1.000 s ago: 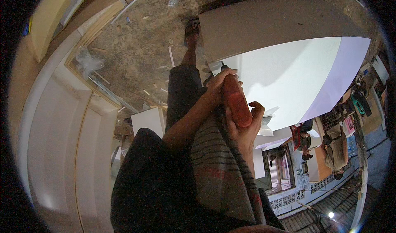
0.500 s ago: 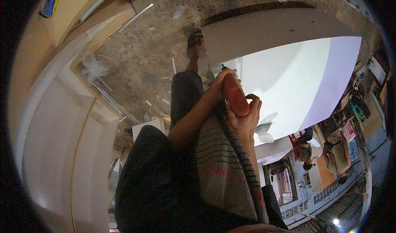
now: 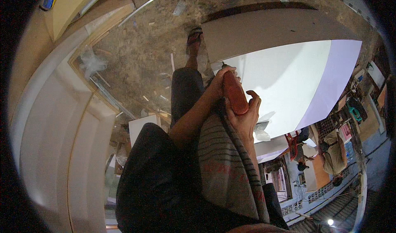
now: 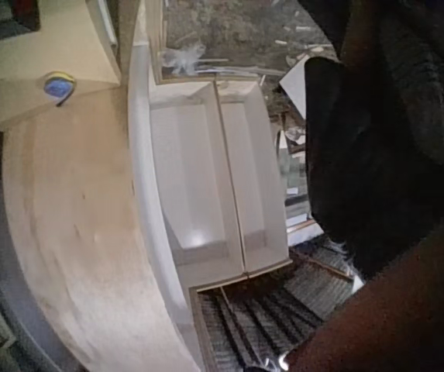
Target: The person uses a power drill to make holes in a white board and then wipes the surface with a cloth. They handle the drill, drill bits, and a board, occasionally moving the board to a different position.
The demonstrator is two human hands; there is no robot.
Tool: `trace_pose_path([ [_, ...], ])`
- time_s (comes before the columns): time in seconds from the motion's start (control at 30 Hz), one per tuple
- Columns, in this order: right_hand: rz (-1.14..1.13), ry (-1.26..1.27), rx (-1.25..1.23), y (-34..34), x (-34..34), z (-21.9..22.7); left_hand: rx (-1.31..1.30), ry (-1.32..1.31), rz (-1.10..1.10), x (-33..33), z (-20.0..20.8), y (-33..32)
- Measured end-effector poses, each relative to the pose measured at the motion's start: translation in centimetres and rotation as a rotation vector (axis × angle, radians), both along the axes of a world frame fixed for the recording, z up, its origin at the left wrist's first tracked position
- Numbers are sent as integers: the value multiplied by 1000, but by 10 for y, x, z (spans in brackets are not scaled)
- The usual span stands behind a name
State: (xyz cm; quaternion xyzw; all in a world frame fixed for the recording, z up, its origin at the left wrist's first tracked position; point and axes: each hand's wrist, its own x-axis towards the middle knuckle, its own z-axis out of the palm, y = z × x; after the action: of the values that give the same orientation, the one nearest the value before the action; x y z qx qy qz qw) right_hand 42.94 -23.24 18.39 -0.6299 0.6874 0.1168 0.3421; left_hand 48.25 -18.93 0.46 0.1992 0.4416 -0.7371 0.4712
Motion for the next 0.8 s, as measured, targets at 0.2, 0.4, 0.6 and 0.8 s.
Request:
trace_pose_path([
  [0.2,28,-80,-25,-1,-2,6,46,-17,-22,8,18,-7],
  [0.4,-36,-50,-18,-2,-8,-2,62,-106,27,-3,12,-1],
  [0.6,77,-33,-78,-7,-7,2,86,-19,-36,-1,8,-5],
  [0.8,100,-144,16,-10,-14,6,89,-151,-15,4,27,-12],
])
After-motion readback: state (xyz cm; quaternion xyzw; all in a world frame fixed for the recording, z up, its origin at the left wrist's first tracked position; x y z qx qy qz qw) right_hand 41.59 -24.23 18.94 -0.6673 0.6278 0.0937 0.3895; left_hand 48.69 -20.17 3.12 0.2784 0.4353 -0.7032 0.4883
